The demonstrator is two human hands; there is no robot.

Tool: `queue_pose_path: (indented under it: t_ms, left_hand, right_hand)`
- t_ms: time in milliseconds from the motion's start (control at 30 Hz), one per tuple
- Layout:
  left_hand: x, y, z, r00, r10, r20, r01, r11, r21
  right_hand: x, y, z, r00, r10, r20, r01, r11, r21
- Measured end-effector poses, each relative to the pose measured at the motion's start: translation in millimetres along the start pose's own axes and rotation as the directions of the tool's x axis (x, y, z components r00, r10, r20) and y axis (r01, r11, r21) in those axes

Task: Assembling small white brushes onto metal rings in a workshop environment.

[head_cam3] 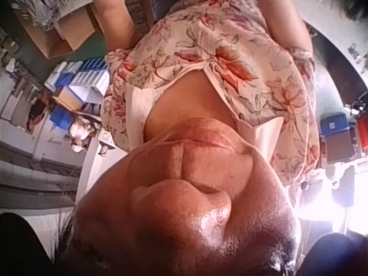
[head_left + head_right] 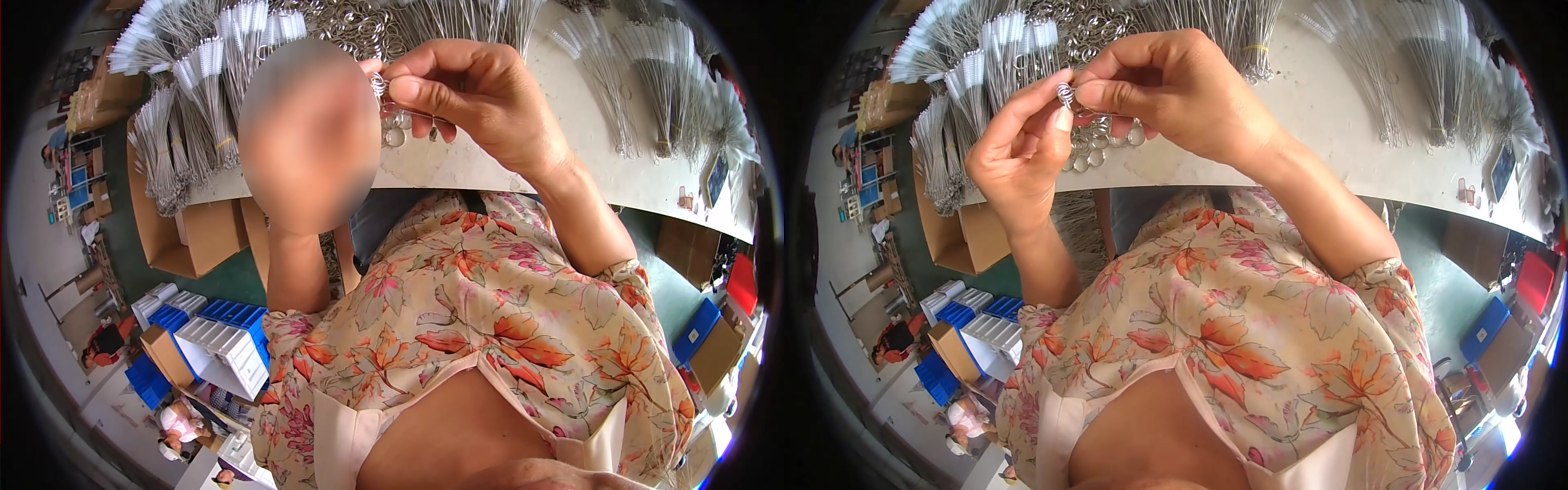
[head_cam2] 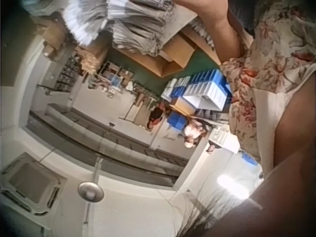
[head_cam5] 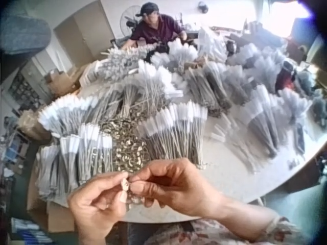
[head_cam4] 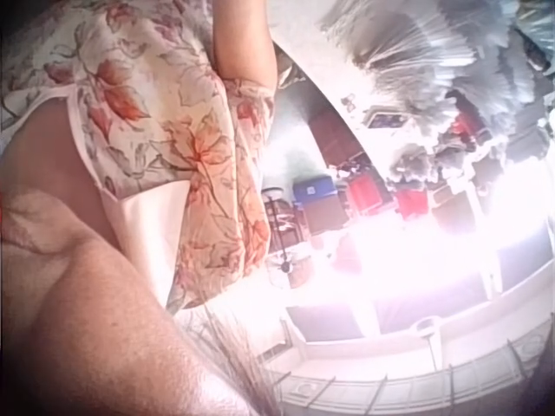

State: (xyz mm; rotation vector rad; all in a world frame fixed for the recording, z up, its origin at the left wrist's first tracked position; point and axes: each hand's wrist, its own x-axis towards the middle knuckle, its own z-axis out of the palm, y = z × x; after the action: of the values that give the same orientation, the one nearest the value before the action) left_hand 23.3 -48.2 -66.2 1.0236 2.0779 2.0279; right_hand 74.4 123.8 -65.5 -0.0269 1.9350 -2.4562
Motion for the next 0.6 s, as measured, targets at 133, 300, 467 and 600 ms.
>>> queue_pose_path:
  t_ms: [133,300,467,600]
  left_hand:
    - [4.3,-3.7,-0.9,0.997,0.079,-0.008,-0.078,0.996,0.036]
    - [6.8,-10.6,-8.1,0.995,0.082,0.058,-0.084,0.996,0.038]
    - [3.9,-26.9,-18.7,0.961,-0.240,0.139,0.243,0.970,-0.003]
    - [25.8,-59.4,-59.5,0.854,-0.514,0.076,0.469,0.826,0.313]
  right_hand:
    - [4.8,-12.5,-8.4,0.993,0.063,0.103,-0.047,0.987,-0.151]
    - [8.9,-5.8,-8.6,0.987,0.051,0.152,-0.019,0.978,-0.207]
    - [-1.7,31.1,-3.7,0.918,-0.388,0.083,0.319,0.595,-0.738]
    - [-31.1,93.2,-5.6,0.868,-0.385,0.313,0.426,0.255,-0.868]
